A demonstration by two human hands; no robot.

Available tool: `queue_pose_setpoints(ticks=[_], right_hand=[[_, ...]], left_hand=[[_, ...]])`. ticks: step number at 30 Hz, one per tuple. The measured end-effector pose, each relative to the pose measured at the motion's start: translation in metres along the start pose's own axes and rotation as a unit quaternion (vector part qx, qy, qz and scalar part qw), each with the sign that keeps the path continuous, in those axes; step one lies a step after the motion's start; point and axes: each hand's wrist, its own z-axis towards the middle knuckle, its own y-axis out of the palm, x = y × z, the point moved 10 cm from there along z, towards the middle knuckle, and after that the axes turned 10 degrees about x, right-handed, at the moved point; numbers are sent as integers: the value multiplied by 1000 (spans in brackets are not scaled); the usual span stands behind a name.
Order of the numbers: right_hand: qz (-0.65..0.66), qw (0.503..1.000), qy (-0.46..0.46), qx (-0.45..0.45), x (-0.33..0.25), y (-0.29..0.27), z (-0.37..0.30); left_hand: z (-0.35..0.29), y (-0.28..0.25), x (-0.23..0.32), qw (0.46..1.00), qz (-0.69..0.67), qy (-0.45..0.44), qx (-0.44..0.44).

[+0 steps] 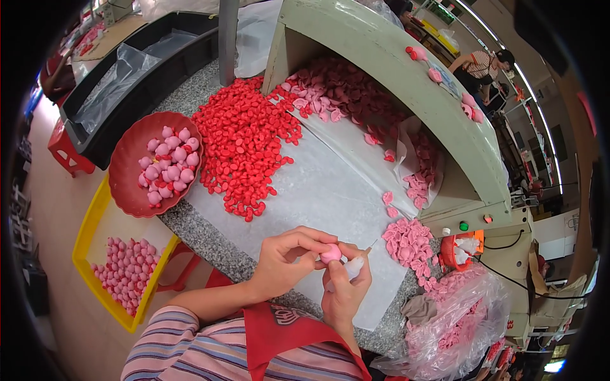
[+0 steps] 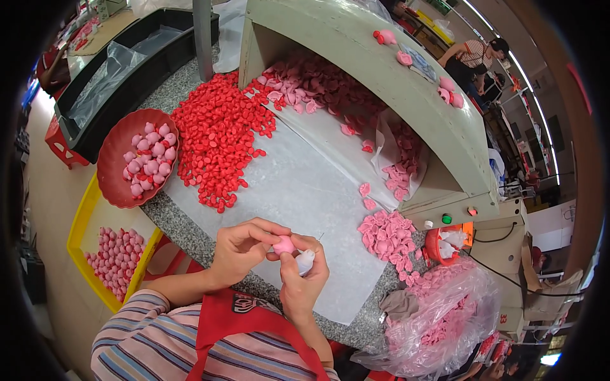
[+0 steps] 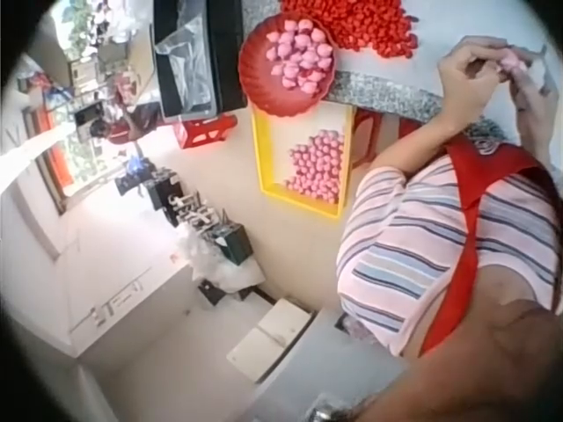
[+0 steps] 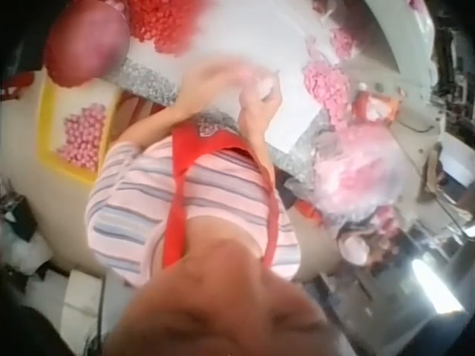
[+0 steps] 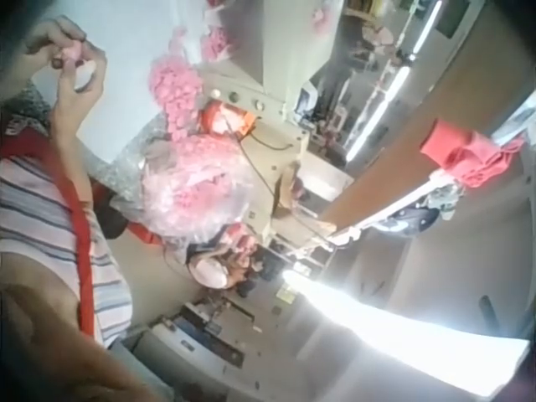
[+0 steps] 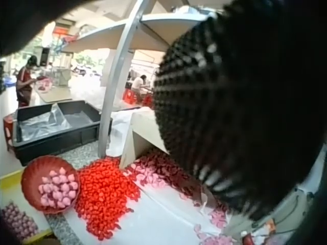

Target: Apply adhesive to pink toy components and assemble them on a production line.

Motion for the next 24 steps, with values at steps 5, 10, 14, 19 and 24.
queue_pose_setpoints(ticks=[5,10,14,19,24], right_hand=[[59,995,74,-10,12,-4,3],[103,984,144,-16,25,-8,5],[104,982,151,-40,25,-6,5],[56,989,130,-42,21,-4,4],[63,989,132,-33,21,-5,2]], left_hand=[[-1,4,7,1000,18,11,-3],[-2,4,16,989,127,77,12],[-1,4,21,974,189,126,12],[-3,4,27,964,220,148,31],[-4,6,31,956,239,168,26]])
